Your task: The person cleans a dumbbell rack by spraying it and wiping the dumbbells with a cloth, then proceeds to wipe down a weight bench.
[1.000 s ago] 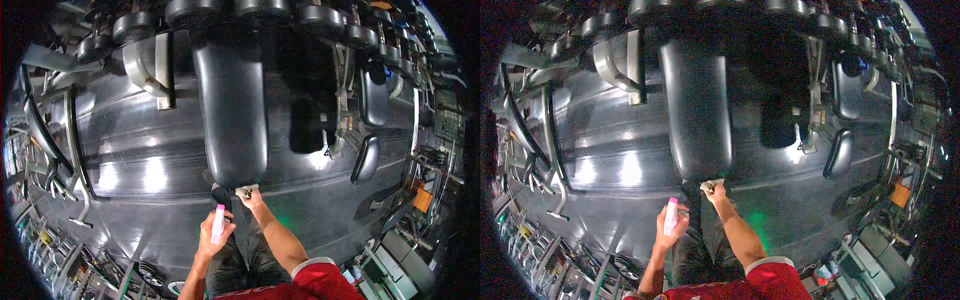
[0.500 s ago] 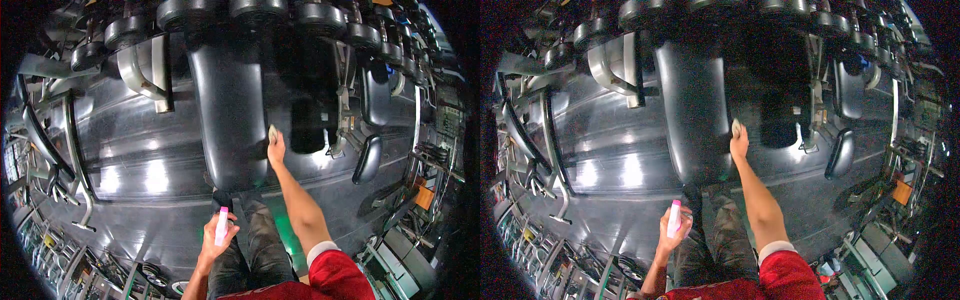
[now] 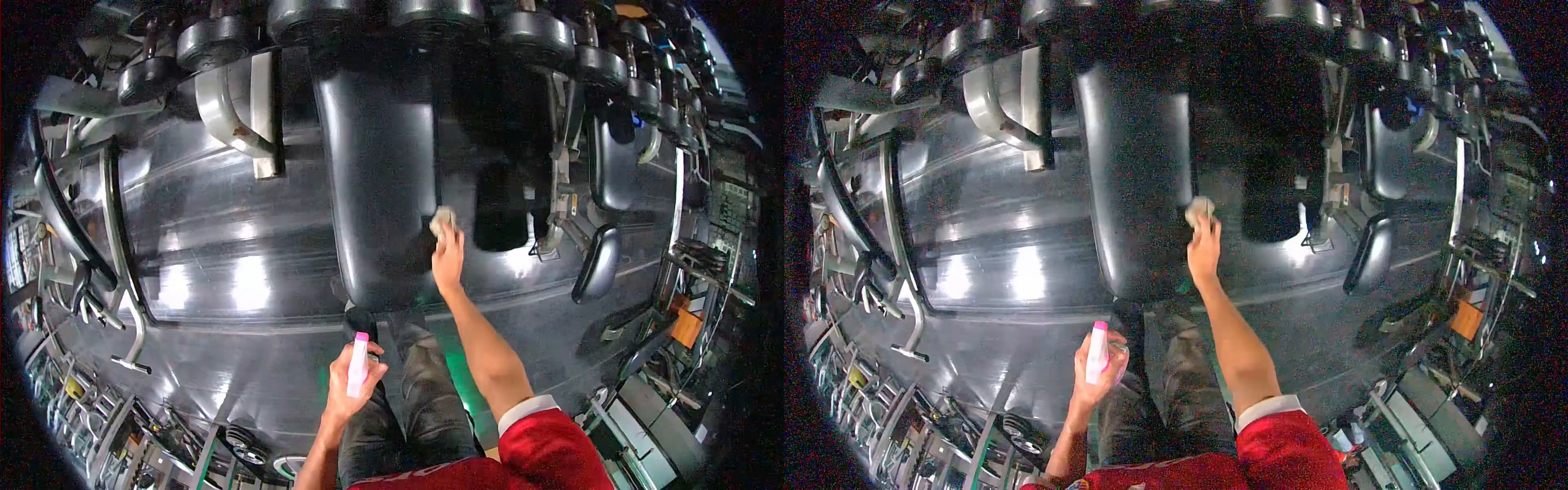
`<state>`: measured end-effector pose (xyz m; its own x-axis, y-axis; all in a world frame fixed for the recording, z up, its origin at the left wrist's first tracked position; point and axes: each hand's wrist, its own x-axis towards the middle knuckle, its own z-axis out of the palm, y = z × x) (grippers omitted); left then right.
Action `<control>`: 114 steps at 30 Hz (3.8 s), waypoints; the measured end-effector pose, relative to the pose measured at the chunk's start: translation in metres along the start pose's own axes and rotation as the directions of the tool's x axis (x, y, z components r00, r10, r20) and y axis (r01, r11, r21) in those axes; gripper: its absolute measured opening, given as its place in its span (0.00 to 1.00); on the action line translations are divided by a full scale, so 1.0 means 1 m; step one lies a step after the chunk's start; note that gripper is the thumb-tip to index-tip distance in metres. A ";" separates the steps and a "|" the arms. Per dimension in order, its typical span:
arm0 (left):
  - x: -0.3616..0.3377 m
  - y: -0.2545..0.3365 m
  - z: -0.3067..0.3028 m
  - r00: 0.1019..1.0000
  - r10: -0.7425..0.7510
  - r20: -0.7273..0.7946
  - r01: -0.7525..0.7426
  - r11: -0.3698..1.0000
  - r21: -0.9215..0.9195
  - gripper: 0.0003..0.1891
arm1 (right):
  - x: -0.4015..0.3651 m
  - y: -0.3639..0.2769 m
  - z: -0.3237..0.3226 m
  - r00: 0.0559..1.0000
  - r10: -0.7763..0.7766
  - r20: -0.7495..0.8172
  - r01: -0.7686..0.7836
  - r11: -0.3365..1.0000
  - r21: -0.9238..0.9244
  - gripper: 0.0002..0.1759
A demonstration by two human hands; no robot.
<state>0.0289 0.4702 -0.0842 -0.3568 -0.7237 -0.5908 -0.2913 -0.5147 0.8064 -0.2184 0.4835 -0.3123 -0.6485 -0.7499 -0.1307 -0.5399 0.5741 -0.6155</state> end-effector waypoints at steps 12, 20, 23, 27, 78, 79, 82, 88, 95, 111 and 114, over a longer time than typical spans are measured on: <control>-0.006 0.010 -0.031 0.999 -0.013 -0.038 0.014 0.999 0.038 0.11 | 0.070 -0.047 -0.021 0.949 -0.301 -0.095 0.304 0.952 0.026 0.22; -0.018 0.003 -0.042 0.997 -0.061 -0.046 0.060 0.998 -0.008 0.10 | 0.064 -0.076 0.005 0.957 -0.238 0.168 0.281 0.907 -0.313 0.25; -0.015 -0.002 -0.042 0.997 -0.009 -0.079 0.006 0.999 -0.041 0.11 | -0.019 -0.040 -0.009 0.959 -0.147 0.244 0.238 0.884 -0.402 0.30; -0.012 -0.007 -0.042 0.999 0.003 -0.050 -0.002 1.000 0.022 0.11 | -0.122 -0.021 -0.034 0.918 0.004 0.397 0.143 0.929 -0.340 0.31; -0.036 -0.003 -0.052 0.997 0.051 -0.061 -0.051 0.999 0.000 0.12 | -0.009 -0.132 0.064 0.498 -0.664 0.557 0.837 0.536 -0.109 0.11; -0.035 -0.003 -0.052 0.996 0.045 -0.083 -0.047 0.999 -0.025 0.12 | -0.001 -0.110 0.060 0.621 -0.597 0.508 0.745 0.651 -0.145 0.12; -0.037 -0.007 -0.056 0.994 0.054 -0.099 -0.058 0.998 -0.037 0.12 | 0.023 -0.083 -0.008 0.753 -0.522 0.400 0.630 0.747 -0.212 0.18; -0.039 -0.016 -0.054 0.996 0.024 -0.089 -0.027 0.999 -0.035 0.13 | -0.006 -0.123 0.033 0.966 -0.255 0.043 0.258 0.941 -0.220 0.23; -0.040 -0.016 -0.059 0.998 0.042 -0.040 -0.043 0.998 -0.037 0.14 | -0.023 -0.124 0.068 0.612 -0.634 0.473 0.759 0.639 -0.124 0.14; -0.036 -0.016 -0.064 0.998 -0.003 0.060 0.001 0.999 0.045 0.14 | -0.038 -0.097 0.043 0.767 -0.558 0.315 0.629 0.750 -0.203 0.19; -0.035 -0.022 -0.066 0.998 0.057 0.038 -0.058 0.998 0.023 0.14 | -0.025 -0.070 0.010 0.956 -0.230 0.184 0.282 0.897 -0.341 0.22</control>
<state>0.1059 0.4764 -0.0792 -0.4062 -0.7340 -0.5443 -0.2904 -0.4610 0.8385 -0.1593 0.4593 -0.2737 -0.3967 -0.9092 -0.1262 -0.8499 0.4158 -0.3236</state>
